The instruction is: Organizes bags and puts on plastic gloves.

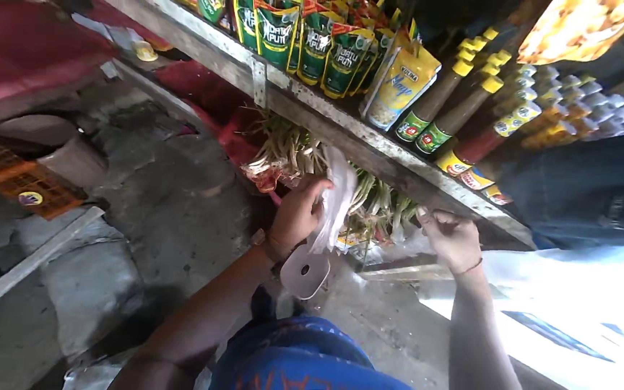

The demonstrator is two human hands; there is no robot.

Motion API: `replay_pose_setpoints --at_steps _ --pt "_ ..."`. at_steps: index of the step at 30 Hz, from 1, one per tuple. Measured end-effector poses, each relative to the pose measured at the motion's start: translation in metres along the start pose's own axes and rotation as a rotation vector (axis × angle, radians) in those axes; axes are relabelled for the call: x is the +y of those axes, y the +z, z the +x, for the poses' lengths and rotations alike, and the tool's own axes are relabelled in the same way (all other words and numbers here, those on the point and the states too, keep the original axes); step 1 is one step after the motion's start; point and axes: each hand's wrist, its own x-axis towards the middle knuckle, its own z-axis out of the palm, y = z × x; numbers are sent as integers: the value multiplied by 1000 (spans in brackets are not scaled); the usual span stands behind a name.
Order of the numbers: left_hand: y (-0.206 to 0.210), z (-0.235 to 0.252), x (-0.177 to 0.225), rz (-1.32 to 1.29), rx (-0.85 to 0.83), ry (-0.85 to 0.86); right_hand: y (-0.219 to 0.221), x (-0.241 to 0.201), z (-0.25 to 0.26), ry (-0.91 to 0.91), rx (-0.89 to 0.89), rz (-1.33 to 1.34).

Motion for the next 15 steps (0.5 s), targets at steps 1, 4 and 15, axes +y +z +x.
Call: replay_pose_setpoints --at_steps 1,4,15 --pt "-3 2 2 -63 -64 18 2 -1 -2 -22 12 -53" --pt "-10 8 2 -308 -293 105 -1 -10 -9 -193 59 24" --pt "-28 8 -5 -1000 -731 -15 -6 -20 -19 -30 -652 599"
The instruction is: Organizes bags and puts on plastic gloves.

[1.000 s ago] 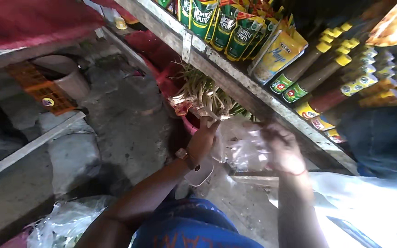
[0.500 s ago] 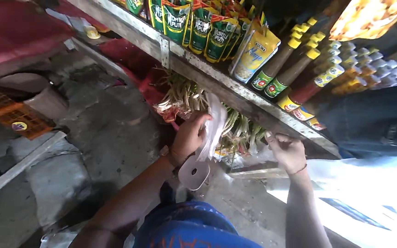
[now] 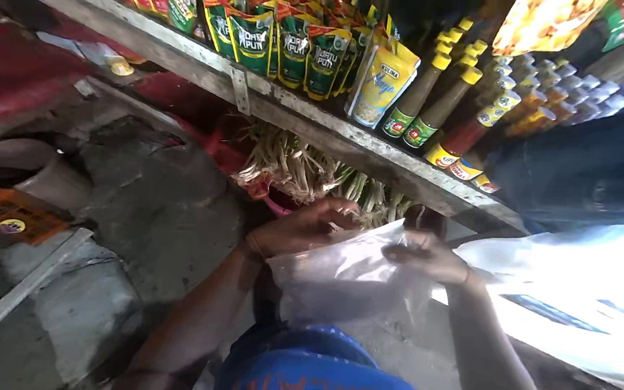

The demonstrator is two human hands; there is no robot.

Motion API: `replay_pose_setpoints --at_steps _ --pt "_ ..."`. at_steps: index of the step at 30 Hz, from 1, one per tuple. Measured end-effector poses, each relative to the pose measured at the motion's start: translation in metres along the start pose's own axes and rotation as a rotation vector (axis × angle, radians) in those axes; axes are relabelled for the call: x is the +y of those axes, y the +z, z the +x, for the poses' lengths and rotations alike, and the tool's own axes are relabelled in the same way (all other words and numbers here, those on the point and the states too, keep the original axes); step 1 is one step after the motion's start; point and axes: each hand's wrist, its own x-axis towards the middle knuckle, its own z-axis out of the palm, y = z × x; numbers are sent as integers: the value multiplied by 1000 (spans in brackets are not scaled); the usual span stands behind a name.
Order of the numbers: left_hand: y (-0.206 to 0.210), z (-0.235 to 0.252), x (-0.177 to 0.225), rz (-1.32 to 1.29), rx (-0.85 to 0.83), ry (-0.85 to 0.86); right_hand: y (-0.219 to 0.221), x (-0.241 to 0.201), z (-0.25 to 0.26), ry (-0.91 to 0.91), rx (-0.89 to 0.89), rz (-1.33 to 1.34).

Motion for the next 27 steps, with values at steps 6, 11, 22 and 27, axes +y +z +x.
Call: replay_pose_setpoints --at_steps 6,11,22,27 --pt "25 -26 -16 -96 345 -276 2 19 -10 -89 320 299" --pt "39 0 -13 37 494 -274 -3 26 -32 34 110 97" --pt "2 16 -23 -214 -77 -151 -33 45 -51 -327 30 281" --pt "67 91 17 395 -331 -327 -40 29 -57 -320 195 392"
